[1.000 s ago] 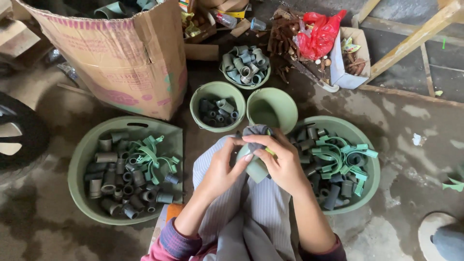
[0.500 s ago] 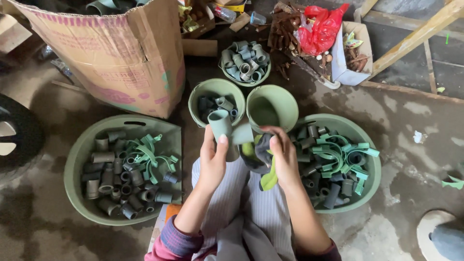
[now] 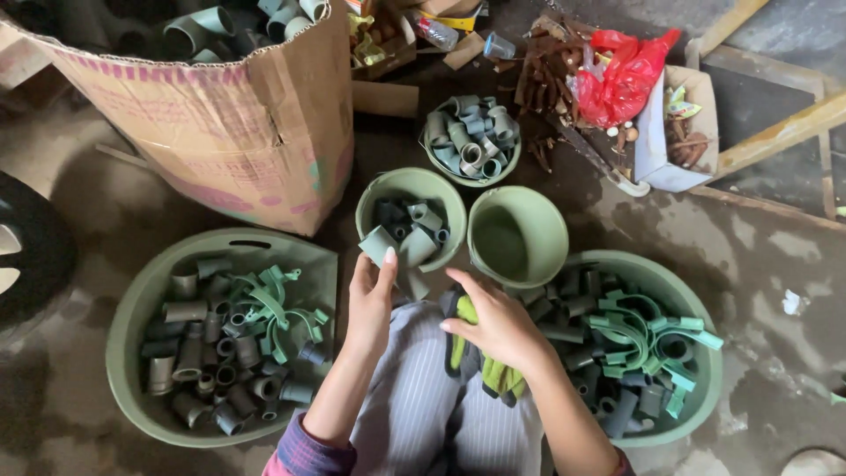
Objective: The person sits on the floor and wipes small cylindrical plastic parts with a cloth. They pick up each part, wipe it, and place it into a nearby bucket. The person handles the parts one at a time, turning them over to wipe different sides.
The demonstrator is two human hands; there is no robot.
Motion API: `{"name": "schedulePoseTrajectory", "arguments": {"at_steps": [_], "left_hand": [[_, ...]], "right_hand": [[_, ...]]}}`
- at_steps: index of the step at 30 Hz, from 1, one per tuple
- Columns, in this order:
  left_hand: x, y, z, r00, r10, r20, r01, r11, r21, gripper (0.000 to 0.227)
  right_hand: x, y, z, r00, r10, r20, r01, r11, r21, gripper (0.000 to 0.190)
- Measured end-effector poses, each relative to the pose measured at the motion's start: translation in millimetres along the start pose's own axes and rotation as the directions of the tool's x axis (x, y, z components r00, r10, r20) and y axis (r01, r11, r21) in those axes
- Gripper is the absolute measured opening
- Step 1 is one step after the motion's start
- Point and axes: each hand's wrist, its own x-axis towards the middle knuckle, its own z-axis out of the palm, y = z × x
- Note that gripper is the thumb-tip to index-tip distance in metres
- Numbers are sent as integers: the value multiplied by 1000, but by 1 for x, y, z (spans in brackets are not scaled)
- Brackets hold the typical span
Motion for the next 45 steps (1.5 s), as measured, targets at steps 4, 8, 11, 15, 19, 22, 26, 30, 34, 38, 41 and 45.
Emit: {"name": "schedulePoseTrajectory", "arguments": {"at_steps": [4,8,11,15,19,22,26,30,34,38,41,45], "left_hand": [[43,-17,5,996,-87,-32,88,996,11,47],[91,-29,6,978,-203,-49,206,977,62,55],[137,-69,-4,956,-276,-98,286,952,105,66],[187,-113,-12,941,-300,-156,329,920,215,70],[231,-203,-35,918,-310,-246,370,893,256,72],[253,-256,-43,879,-347,-327,458,805,378,86],[272,-312,-50,851,-384,-358,504,789,350,86],[275,-319,-47,864,-363,-349,469,832,296,82],[237,-291,-42,853,-435,-287,506,825,252,81],[195,-228,-42,903,-420,-89,426,852,305,63],[152,-182,-59,934,-340,-113,357,909,217,50],[100,-161,-103,956,-229,-185,243,968,58,40]], "right_hand": [[30,-11,-15,990,66,128,-61,997,-49,59],[90,6,-17,990,118,73,-129,977,168,73],[141,30,-8,989,121,81,-140,946,291,80],[210,63,10,976,162,143,-209,881,425,78],[270,112,65,947,235,219,-314,822,475,66],[288,123,81,907,329,263,-394,443,805,62],[290,129,82,881,348,320,-410,224,884,57],[281,130,86,918,280,282,-350,237,906,61],[267,135,89,912,281,298,-378,297,877,59],[268,130,94,946,180,270,-323,442,837,69],[253,82,82,950,123,286,-304,559,771,69],[241,12,93,928,29,370,-274,726,631,65]]}}
